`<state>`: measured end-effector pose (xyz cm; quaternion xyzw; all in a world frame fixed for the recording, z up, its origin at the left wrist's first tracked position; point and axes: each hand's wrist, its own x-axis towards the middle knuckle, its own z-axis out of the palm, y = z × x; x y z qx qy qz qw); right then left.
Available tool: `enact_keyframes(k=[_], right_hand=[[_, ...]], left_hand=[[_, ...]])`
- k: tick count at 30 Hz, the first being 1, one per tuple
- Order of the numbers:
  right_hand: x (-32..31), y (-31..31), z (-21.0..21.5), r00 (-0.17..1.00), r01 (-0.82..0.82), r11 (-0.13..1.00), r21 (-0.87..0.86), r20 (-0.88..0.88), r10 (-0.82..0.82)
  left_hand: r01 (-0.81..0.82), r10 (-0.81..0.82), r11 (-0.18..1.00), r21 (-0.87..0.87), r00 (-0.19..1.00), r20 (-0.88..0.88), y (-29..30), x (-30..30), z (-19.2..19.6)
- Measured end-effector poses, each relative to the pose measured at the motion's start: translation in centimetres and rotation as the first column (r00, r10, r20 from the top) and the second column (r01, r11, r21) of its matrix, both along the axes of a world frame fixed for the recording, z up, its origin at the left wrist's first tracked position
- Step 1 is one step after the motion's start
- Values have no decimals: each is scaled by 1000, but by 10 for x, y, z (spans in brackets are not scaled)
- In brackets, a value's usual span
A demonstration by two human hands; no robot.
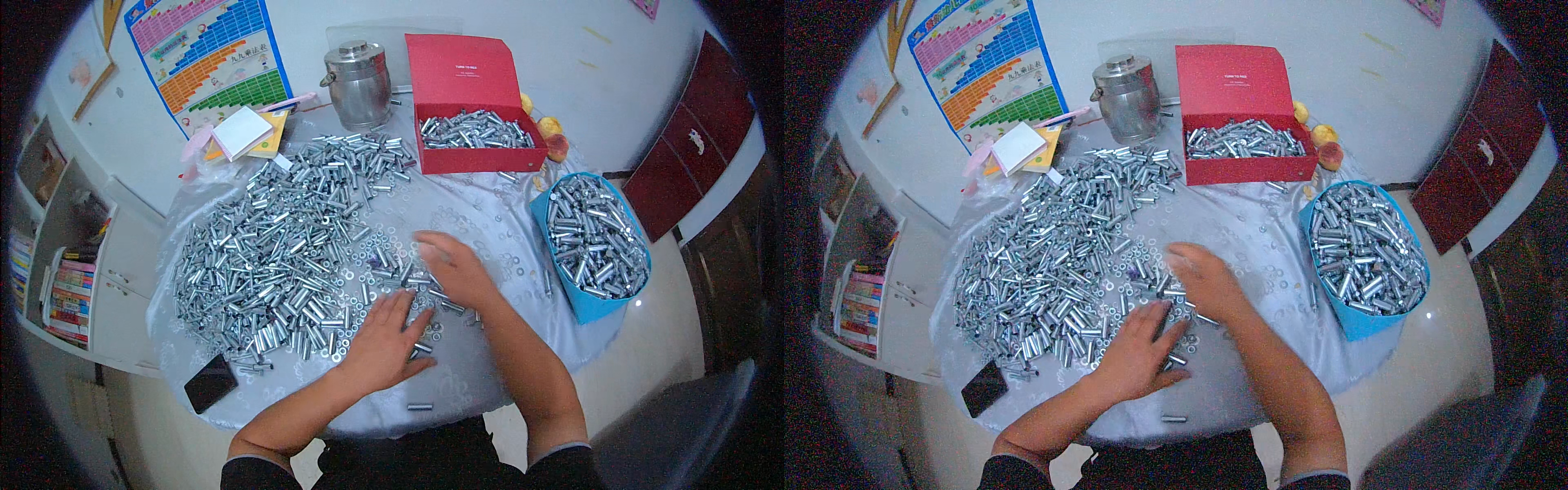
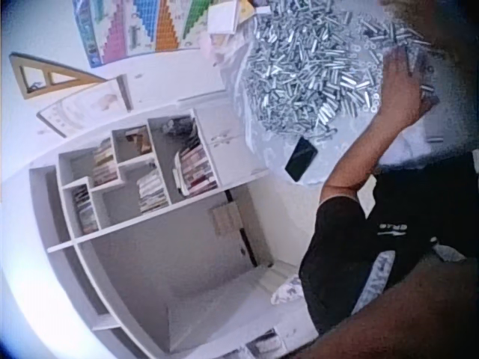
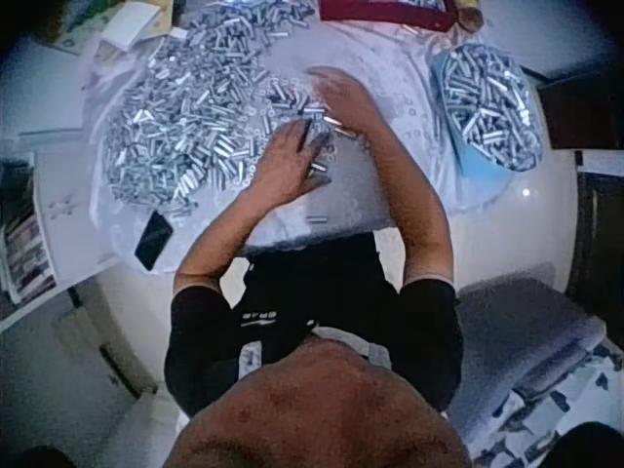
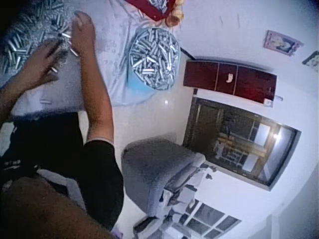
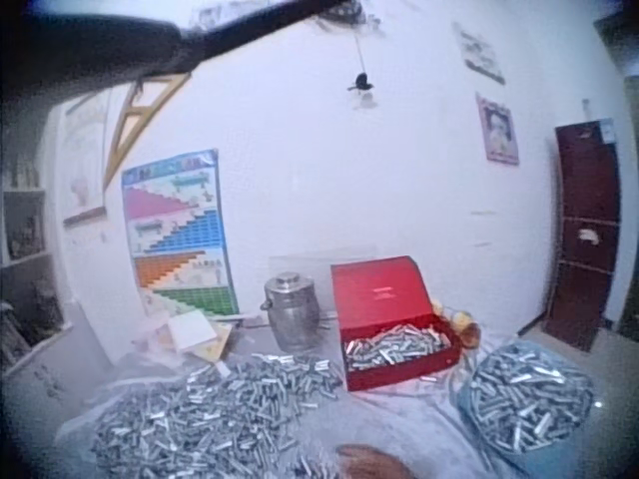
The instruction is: The person repeatedly picks up cylindrical metal fasteners and small washers from a large pile on a table, threads the washers onto the fasteners, and places the assembled units into a blue container. The person handles items one at a time throughout the clip.
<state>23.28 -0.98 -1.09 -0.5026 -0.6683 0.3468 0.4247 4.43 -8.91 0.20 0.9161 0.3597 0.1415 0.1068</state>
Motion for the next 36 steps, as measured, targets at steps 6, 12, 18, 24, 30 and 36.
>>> enact_keyframes(k=[6,12,18,24,30,36], right_hand=[[41,-49,-35,829,334,925,179,411,-379],[-5,-34,-34,895,336,935,112,271,-354],[-28,-25,-26,955,293,955,-44,-21,-295],[-27,-24,-1,960,196,974,-113,-179,-214],[24,-65,4,951,272,961,44,138,-276],[17,-86,-4,881,35,997,70,468,-64]], left_hand=[[-118,116,991,70,993,30,13,-7,-11],[-140,126,985,103,983,130,24,-11,-3],[-127,116,990,58,980,164,29,-14,-13],[-124,120,992,14,980,156,33,-17,-13],[-78,75,997,26,994,81,26,-25,-7],[-55,55,998,6,997,-51,14,-29,-3]])
